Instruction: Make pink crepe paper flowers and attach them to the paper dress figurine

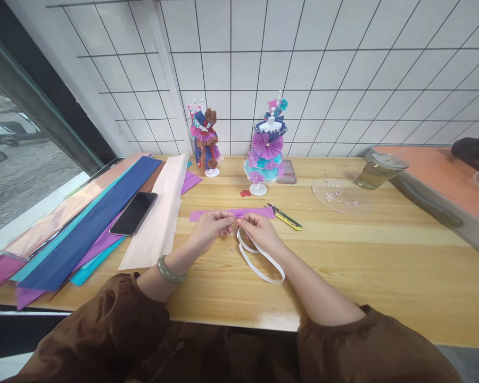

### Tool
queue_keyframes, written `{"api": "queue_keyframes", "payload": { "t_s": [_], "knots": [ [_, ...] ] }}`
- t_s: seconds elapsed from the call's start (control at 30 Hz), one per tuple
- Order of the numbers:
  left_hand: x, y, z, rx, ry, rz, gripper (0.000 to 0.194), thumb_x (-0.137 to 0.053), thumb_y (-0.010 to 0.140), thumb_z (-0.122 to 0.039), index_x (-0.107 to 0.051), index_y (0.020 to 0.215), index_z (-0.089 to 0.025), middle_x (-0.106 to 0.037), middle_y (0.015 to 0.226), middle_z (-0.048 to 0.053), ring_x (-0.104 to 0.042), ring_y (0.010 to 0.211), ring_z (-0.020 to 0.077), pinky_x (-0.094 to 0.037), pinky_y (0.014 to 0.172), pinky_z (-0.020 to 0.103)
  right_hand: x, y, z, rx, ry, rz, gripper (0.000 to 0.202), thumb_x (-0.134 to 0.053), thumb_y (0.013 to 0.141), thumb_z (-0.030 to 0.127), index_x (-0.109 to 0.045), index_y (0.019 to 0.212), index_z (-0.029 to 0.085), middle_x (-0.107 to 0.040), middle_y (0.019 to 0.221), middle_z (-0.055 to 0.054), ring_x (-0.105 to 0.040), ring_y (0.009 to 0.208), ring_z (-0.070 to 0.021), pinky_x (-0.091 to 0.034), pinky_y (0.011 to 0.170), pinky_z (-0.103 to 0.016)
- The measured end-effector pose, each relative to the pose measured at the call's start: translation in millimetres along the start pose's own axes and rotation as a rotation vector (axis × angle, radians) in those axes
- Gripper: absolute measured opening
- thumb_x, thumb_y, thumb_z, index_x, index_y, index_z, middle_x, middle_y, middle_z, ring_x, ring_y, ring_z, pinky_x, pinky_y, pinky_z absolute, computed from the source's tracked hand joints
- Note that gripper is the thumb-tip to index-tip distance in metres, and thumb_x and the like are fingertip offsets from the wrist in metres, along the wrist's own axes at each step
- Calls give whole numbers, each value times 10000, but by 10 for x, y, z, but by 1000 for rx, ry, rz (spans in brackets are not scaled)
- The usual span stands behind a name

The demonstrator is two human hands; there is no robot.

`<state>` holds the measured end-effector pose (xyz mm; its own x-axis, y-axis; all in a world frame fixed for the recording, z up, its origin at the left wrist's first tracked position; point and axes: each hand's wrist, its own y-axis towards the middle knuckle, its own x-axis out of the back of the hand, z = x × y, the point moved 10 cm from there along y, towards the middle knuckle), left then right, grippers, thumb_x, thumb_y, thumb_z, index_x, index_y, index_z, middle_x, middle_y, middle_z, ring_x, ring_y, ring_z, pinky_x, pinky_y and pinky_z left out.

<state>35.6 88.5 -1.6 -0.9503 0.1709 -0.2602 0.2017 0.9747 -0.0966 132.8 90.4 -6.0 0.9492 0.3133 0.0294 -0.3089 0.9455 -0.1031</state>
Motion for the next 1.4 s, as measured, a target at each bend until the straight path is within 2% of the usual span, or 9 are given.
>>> {"api": "queue_keyframes", "payload": {
  "t_s": [0.17,0.43,0.6,0.8,0.9,1.07,1.17,1.4],
  "knots": [
    [-74,-10,18,27,-83,99,157,-629,654,-256,-606,693,-106,-586,597,23,-530,543,70,-415,535,194,3,6,-20,-17,5,1,308,-588,671,470,-457,634,194,-392,398,83,-278,324,-50,-156,355,-199],
    [-24,10,46,22,-47,50,190,-628,667,-287,-604,693,-100,-589,606,34,-527,532,68,-415,526,194,-18,-20,20,-5,-35,13,310,-580,680,471,-475,646,182,-403,411,77,-289,335,-48,-163,362,-196],
    [-22,26,65,21,-98,63,168,-608,676,-260,-594,666,-93,-575,576,35,-519,516,71,-394,507,193,-65,-44,69,12,-22,52,310,-573,684,478,-514,684,174,-418,438,74,-292,358,-46,-185,380,-197],
    [9,43,106,40,-202,66,140,-598,677,-238,-584,661,-99,-553,559,16,-509,516,68,-368,496,190,-32,-19,34,19,23,35,294,-615,667,433,-554,752,158,-542,574,33,-403,431,-59,-278,417,-193],
    [-2,50,155,73,-224,81,127,-595,679,-223,-581,668,-97,-556,560,16,-505,510,64,-364,494,187,0,-4,-22,-11,53,14,284,-630,657,424,-559,724,158,-558,584,29,-449,458,-73,-331,439,-199],
    [-58,40,218,154,-291,125,126,-585,688,-205,-590,687,-80,-548,571,15,-498,509,56,-364,482,177,8,16,-19,13,157,22,258,-683,627,343,-602,802,172,-641,753,-6,-571,634,-110,-428,591,-224],
    [-91,28,238,197,-316,156,108,-577,690,-180,-598,709,-75,-554,586,14,-496,509,49,-365,475,169,-11,26,-45,6,195,42,279,-684,629,332,-616,856,185,-660,797,-16,-594,662,-122,-436,616,-238],
    [-78,13,272,257,-294,172,103,-576,697,-184,-592,695,-83,-562,606,8,-495,487,37,-357,440,156,-24,18,1,72,183,74,194,-673,656,298,-629,801,176,-659,760,-4,-589,681,-116,-427,668,-244]
  ]
}}
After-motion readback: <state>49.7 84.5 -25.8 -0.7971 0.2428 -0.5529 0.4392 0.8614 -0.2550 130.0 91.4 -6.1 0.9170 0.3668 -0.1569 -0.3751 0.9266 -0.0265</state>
